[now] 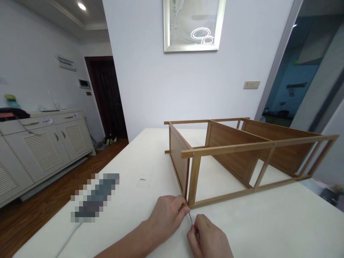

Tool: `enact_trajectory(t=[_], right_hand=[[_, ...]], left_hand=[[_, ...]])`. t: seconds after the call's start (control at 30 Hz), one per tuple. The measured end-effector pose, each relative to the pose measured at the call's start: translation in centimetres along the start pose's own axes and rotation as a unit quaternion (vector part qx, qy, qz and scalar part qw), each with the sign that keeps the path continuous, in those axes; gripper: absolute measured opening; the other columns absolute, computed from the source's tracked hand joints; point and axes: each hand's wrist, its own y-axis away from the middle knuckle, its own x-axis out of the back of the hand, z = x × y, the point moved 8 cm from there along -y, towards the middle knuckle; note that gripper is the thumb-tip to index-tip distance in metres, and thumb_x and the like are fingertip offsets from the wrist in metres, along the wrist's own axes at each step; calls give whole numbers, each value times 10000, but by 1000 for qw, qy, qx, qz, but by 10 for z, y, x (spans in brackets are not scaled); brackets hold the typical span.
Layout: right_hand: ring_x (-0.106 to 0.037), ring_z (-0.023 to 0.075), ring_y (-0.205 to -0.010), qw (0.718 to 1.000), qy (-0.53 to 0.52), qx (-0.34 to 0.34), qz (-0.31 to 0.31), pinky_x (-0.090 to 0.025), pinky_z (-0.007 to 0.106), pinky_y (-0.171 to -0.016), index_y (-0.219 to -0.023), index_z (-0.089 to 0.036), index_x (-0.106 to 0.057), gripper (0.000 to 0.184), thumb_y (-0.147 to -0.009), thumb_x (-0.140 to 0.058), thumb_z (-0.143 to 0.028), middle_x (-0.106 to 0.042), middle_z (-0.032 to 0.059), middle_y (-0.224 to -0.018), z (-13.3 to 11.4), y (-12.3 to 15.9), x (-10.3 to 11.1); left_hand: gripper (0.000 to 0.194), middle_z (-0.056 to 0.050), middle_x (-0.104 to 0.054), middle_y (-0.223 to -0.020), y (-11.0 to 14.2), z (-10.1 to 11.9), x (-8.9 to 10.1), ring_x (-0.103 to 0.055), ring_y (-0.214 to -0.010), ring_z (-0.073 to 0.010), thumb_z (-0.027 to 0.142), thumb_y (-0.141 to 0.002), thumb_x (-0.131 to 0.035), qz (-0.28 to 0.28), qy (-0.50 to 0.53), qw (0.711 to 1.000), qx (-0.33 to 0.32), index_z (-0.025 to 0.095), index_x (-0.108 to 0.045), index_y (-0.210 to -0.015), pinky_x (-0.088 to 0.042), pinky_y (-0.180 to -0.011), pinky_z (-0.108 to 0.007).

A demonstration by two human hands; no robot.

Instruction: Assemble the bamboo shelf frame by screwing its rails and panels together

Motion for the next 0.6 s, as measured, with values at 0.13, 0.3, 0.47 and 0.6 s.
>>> enact_trajectory(t=[0.13,0.3,0.47,0.6], right_hand=[[-588,114,-480,1000,27,7,-8,-376,224,-452,-746,-246,-416,178,-813,-477,-93,-570,-43,-625,-2,0,-3],[-588,116,-484,999,49,11,-11,-363,228,-450,-746,-248,-409,190,-780,-487,-78,-572,-46,-625,-2,1,-8],[-587,113,-478,998,54,9,-10,-368,228,-454,-741,-250,-404,198,-758,-487,-71,-569,-52,-620,-1,4,-10],[-589,112,-476,998,63,10,-12,-371,230,-454,-739,-249,-408,206,-729,-481,-57,-573,-54,-621,0,5,-12]], left_hand=[[140,-51,-698,-778,0,5,0,-652,-794,-223,201,-901,-546,26,-35,998,-41,192,-653,-811,-497,-693,-317],[150,-44,-699,-774,3,3,-5,-652,-762,-224,174,-908,-522,21,-30,999,-39,189,-651,-832,-501,-702,-337],[139,-38,-707,-761,5,1,-6,-658,-731,-217,173,-898,-532,26,-24,999,-32,195,-656,-840,-490,-693,-327],[133,-31,-702,-733,4,-1,-8,-655,-702,-216,181,-883,-549,25,-33,999,-23,200,-658,-809,-482,-674,-325]])
